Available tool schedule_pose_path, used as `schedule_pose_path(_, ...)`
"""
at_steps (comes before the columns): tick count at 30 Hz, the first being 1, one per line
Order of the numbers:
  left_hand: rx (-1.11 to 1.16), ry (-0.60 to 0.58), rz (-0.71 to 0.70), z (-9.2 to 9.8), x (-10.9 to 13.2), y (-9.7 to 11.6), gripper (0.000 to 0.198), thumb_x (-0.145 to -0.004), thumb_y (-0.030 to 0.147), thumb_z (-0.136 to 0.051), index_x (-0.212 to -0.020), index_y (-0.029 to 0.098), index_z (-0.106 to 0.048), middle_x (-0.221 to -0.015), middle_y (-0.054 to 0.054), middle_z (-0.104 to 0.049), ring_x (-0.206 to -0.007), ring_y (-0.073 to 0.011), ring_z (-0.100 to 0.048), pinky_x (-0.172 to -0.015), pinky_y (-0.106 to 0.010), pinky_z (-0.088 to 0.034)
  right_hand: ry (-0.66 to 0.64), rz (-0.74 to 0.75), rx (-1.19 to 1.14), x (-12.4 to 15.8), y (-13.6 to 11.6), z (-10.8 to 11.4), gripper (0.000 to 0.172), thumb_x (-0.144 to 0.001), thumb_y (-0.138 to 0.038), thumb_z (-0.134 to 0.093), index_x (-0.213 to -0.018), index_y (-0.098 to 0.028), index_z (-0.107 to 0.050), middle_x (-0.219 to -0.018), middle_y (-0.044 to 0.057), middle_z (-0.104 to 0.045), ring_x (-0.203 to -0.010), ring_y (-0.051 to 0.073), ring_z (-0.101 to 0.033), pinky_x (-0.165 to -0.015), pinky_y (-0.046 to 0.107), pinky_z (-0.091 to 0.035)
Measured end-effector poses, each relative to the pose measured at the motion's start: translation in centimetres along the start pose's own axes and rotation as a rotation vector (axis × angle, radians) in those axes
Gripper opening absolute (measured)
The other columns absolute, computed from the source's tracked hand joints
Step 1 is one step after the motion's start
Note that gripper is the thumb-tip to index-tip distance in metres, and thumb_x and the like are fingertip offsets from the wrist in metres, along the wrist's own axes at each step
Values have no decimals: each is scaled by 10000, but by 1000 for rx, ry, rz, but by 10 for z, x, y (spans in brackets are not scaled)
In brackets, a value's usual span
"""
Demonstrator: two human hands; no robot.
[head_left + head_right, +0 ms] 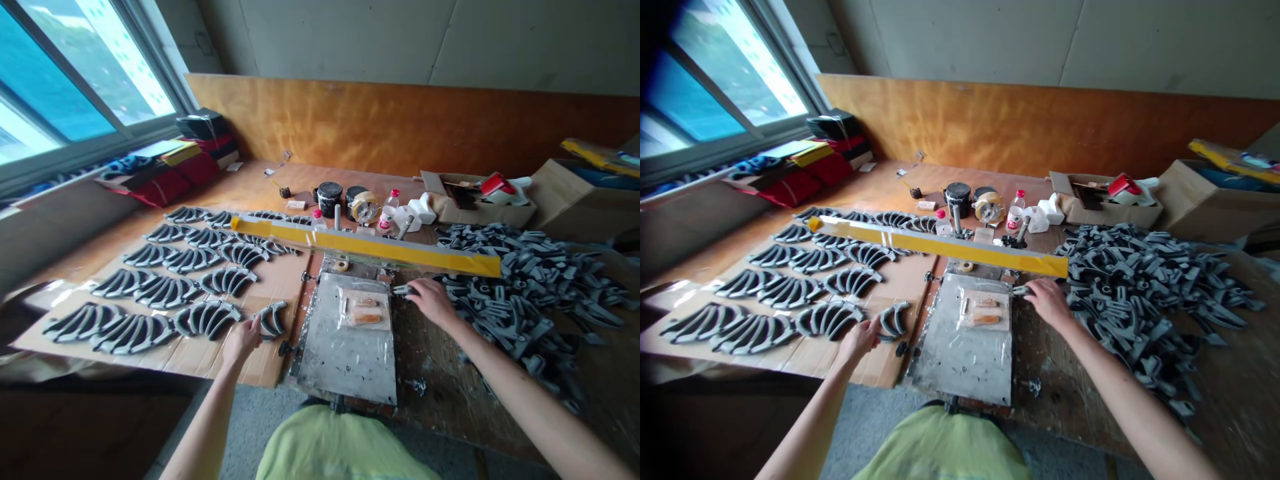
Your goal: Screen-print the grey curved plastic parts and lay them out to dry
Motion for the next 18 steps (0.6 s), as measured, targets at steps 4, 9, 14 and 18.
schedule_pose_path(4,229,34,-217,-4,3,87,455,-832,635,-482,-809,201,-614,-582,-14,-647,-528,-168,-607,-519,-248,-452,43,100,-151,-1,-93,-43,245,-844,-171,-648,-1080,-224,-682,-994,49,-659,-904,203,-611,-840,331,-485)
schedule_pose_path(9,729,48,-571,6,38,208,413,-836,612,-537,-892,204,-575,-593,25,-624,-488,-106,-557,-498,-192,-445,35,149,-73,-4,-133,-72,169,-893,-195,-603,-1020,-227,-711,-890,44,-645,-922,207,-565,-831,330,-461)
schedule_pose_path(14,753,111,-640,15,53,239,485,-904,560,-414,-608,194,-529,-494,-2,-571,-432,-94,-495,-465,-196,-419,-23,106,80,0,-147,-70,247,-915,-205,-559,-1131,-234,-676,-942,69,-683,-972,236,-565,-834,373,-465)
schedule_pose_path(18,685,37,-596,15,60,212,410,-869,536,-501,-751,177,-661,-622,-27,-660,-550,-145,-584,-532,-243,-481,-4,130,128,6,-140,-47,288,-921,-214,-548,-1182,-156,-652,-1003,87,-706,-973,223,-618,-842,367,-539)
Point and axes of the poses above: each hand's wrist, its own x-axis away from the middle knuckle, its own z-axis out of the back of the hand, y = z × x, the point moved 6 cm from there along -x, towards the middle knuckle
